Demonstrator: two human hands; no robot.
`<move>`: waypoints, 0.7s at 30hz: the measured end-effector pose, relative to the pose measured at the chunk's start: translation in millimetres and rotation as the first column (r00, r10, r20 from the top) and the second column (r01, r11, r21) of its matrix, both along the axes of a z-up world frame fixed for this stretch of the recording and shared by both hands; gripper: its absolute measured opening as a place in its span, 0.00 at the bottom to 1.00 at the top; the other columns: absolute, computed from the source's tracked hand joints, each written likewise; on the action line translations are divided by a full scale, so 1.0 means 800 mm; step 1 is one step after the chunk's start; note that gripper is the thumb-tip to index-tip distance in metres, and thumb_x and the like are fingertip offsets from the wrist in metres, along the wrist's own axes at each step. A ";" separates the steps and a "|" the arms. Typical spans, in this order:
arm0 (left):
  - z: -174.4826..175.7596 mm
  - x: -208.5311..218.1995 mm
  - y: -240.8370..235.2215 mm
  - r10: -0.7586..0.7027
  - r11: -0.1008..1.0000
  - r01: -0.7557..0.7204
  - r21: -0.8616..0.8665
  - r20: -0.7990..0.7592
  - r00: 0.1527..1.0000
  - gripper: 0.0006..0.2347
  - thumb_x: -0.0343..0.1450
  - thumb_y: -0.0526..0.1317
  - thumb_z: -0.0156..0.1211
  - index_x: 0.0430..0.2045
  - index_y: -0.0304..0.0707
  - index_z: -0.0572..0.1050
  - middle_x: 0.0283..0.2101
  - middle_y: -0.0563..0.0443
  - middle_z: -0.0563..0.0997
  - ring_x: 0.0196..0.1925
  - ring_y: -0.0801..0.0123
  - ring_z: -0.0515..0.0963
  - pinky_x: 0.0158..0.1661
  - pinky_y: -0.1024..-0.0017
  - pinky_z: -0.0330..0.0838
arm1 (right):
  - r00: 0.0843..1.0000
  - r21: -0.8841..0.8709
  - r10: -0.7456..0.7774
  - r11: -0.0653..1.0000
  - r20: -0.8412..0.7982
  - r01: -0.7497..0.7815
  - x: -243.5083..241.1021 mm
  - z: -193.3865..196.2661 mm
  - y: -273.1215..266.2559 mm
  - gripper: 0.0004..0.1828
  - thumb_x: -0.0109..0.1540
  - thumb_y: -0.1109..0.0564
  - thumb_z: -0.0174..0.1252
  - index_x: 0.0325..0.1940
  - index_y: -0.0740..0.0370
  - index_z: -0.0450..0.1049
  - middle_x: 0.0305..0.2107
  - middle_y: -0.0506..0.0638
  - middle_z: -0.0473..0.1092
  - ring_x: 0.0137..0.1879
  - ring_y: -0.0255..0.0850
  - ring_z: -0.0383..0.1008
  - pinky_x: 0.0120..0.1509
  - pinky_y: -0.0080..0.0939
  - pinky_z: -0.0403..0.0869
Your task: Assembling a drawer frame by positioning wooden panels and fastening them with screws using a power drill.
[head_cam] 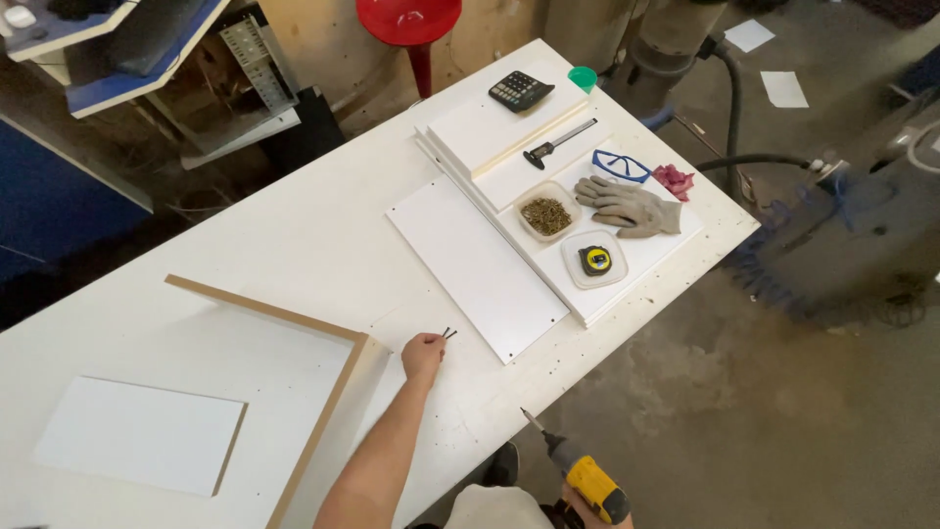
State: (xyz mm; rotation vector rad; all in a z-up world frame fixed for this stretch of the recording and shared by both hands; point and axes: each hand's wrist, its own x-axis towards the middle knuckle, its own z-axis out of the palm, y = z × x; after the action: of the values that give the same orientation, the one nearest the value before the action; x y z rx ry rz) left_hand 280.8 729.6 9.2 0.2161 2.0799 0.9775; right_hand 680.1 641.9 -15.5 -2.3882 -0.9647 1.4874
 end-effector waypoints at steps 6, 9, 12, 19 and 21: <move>0.062 0.032 -0.022 0.003 0.997 -0.005 0.079 0.033 0.999 0.03 0.71 0.34 0.57 0.35 0.37 0.75 0.32 0.49 0.83 0.29 0.69 0.79 0.38 0.73 0.76 | 0.976 -0.139 -0.091 0.988 -0.199 0.064 -0.039 0.062 0.035 0.34 0.59 0.53 0.73 0.66 0.61 0.69 0.51 0.57 0.73 0.56 0.52 0.73 0.60 0.51 0.70; 0.117 0.047 -0.063 0.005 0.968 -0.104 0.229 0.395 0.919 0.18 0.71 0.30 0.60 0.57 0.30 0.74 0.39 0.38 0.84 0.41 0.61 0.84 0.48 0.70 0.83 | 0.946 -0.149 -0.126 0.985 -0.300 0.084 -0.077 0.118 0.052 0.25 0.60 0.59 0.72 0.58 0.61 0.71 0.41 0.60 0.71 0.48 0.53 0.73 0.55 0.55 0.72; 0.156 0.044 -0.112 0.094 0.931 -0.279 0.236 0.582 0.807 0.15 0.71 0.28 0.60 0.53 0.23 0.77 0.43 0.38 0.81 0.43 0.60 0.80 0.51 0.70 0.77 | 0.912 -0.060 -0.011 0.998 -0.410 -0.015 -0.105 0.177 0.056 0.21 0.59 0.61 0.70 0.55 0.67 0.75 0.41 0.62 0.75 0.48 0.53 0.76 0.56 0.53 0.77; 0.199 -0.006 -0.208 -0.090 0.813 -0.305 0.495 0.626 0.775 0.01 0.74 0.30 0.59 0.33 0.31 0.76 0.31 0.45 0.80 0.33 0.68 0.77 0.39 0.75 0.74 | 0.814 0.199 0.191 0.975 -0.548 -0.094 -0.126 0.174 0.041 0.19 0.51 0.70 0.74 0.45 0.68 0.79 0.35 0.64 0.79 0.42 0.54 0.80 0.50 0.56 0.81; 0.216 -0.020 -0.228 -0.223 0.729 -0.319 0.606 0.651 0.725 0.05 0.72 0.27 0.59 0.39 0.31 0.79 0.34 0.47 0.81 0.36 0.69 0.81 0.40 0.74 0.78 | 0.674 0.336 0.272 0.941 -0.687 -0.038 -0.133 0.151 0.032 0.24 0.47 0.69 0.75 0.47 0.67 0.78 0.36 0.63 0.80 0.42 0.56 0.83 0.49 0.59 0.83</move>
State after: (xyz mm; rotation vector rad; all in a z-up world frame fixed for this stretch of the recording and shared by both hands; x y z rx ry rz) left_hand 264.6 547.3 182.4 0.1280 0.9562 1.5617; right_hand 573.8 667.3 105.3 -1.3023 -1.0772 1.9445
